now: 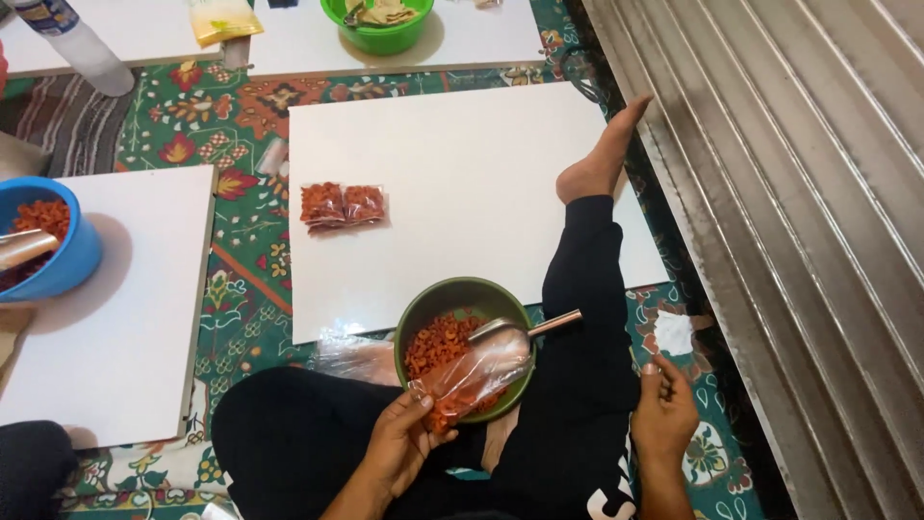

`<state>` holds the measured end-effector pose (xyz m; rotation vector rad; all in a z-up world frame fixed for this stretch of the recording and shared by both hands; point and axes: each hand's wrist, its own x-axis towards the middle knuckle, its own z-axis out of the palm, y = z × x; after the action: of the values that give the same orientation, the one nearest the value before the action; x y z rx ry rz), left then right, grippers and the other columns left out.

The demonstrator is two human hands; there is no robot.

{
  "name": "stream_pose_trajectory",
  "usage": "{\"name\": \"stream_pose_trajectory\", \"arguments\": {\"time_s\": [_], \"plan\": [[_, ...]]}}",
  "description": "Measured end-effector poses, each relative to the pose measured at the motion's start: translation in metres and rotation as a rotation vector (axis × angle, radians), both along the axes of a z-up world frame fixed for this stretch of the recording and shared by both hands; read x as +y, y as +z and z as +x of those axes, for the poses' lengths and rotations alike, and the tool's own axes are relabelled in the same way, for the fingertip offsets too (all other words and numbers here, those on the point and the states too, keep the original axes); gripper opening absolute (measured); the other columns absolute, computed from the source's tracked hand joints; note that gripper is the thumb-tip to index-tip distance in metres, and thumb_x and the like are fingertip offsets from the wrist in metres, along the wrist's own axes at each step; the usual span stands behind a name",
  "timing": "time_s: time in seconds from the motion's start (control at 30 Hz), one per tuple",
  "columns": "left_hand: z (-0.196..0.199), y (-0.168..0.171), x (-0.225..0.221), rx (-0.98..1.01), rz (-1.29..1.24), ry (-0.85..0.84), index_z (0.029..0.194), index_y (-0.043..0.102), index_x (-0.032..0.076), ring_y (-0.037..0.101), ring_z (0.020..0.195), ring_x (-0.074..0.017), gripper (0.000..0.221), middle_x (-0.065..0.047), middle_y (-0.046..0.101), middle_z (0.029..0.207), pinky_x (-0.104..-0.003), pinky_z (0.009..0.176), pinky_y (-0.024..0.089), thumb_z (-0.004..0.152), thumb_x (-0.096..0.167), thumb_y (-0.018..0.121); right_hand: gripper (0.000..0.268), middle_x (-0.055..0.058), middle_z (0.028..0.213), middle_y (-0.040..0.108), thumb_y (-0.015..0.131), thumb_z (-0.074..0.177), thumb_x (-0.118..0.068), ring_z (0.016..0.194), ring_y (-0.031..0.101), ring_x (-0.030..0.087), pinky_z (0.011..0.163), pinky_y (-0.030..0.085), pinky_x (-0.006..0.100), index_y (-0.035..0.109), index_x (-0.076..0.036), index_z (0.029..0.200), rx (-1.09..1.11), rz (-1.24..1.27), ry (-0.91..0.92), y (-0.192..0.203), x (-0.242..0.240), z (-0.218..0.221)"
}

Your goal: Packaging small orange snacks into plastic bags using a metal scoop and a bowl.

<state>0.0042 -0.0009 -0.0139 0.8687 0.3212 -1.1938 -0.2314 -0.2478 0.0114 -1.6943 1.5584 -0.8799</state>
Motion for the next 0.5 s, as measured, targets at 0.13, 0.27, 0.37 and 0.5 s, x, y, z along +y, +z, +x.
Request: {"name": "stream_pose_trajectory", "arguments": {"time_s": [0.13,0.27,0.37,0.5], "plan": [[0.002,0.01,-0.002,0.004,-0.026,0.013,0.127,0.061,-0.01,0.067,0.074,-0.0237,0.033,-0.023,0.07,0.094,-0.037,0.068,0.061,0.098,0.006,0.055,0.027,0.007,0.089,0.06,0.059,0.105,-0.007,0.068,0.047,0.01,0.06,0.039,0.023,0.064,0.003,0.129,-0.125,-0.114,0.085,0.018,0.001,0.016],[0.002,0.008,-0.002,0.031,-0.035,0.014,0.128,0.058,-0.009,0.066,0.076,-0.0227,0.033,-0.023,0.068,0.097,-0.037,0.067,0.06,0.1,0.008,0.052,0.029,0.007,0.086,0.058,0.054,0.107,-0.008,0.072,0.054,0.013,0.068,0.047,0.025,0.056,0.002,0.135,-0.317,-0.116,0.133,0.025,0.0,0.034],[0.001,0.009,-0.002,0.037,-0.04,0.033,0.128,0.057,-0.009,0.066,0.076,-0.0234,0.033,-0.023,0.068,0.097,-0.038,0.068,0.06,0.1,0.007,0.051,0.035,0.008,0.094,0.058,0.05,0.106,-0.004,0.076,0.054,0.013,0.074,0.049,0.024,0.05,0.001,0.14,-0.479,-0.09,0.179,0.018,0.004,0.045],[0.004,0.009,-0.002,0.077,-0.052,0.054,0.131,0.055,-0.009,0.066,0.079,-0.025,0.036,-0.027,0.068,0.105,-0.037,0.069,0.06,0.099,0.006,0.048,0.038,0.005,0.091,0.06,0.054,0.105,-0.007,0.074,0.053,0.01,0.07,0.045,0.019,0.048,0.003,0.141,-0.381,-0.191,0.254,0.012,0.009,0.052]]}}
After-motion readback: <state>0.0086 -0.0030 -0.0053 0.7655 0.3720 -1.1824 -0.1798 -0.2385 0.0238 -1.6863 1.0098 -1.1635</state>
